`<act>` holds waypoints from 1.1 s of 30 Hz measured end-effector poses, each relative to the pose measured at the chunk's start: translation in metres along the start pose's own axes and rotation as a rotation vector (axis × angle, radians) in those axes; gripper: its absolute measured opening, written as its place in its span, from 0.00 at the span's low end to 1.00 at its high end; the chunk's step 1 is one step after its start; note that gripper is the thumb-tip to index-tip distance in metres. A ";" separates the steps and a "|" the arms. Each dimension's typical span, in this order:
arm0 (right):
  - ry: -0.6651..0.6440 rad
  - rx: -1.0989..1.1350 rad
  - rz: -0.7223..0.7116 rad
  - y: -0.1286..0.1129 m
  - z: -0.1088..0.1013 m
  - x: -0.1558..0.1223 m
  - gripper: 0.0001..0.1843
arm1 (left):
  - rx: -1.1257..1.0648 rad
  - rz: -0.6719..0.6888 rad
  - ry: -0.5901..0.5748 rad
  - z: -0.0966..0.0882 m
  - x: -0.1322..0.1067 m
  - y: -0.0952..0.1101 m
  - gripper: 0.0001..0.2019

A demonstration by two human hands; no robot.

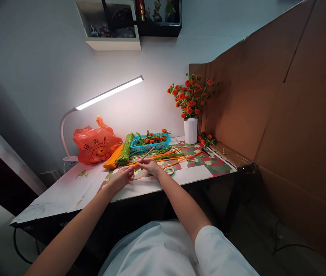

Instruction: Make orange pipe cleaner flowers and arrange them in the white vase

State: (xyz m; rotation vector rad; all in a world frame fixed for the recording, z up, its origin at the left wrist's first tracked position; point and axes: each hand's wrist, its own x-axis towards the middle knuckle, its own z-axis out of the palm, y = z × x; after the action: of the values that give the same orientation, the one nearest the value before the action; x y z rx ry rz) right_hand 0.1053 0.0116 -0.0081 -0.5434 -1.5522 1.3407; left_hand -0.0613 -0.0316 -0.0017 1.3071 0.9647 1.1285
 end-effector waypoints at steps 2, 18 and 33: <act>0.004 0.000 -0.003 0.002 0.000 0.000 0.24 | -0.025 -0.045 -0.030 0.000 0.001 -0.001 0.23; 0.090 -0.103 0.029 0.003 0.000 0.000 0.25 | 0.325 0.235 0.114 0.006 -0.003 0.000 0.22; 0.078 -0.101 -0.002 0.009 -0.002 0.003 0.23 | 0.250 0.166 0.078 0.007 -0.004 -0.002 0.23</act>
State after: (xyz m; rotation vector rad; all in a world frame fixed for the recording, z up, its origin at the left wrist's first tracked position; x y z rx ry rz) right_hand 0.1032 0.0180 -0.0155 -0.6494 -1.5616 1.2306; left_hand -0.0556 -0.0371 -0.0037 1.5774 1.0969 1.2214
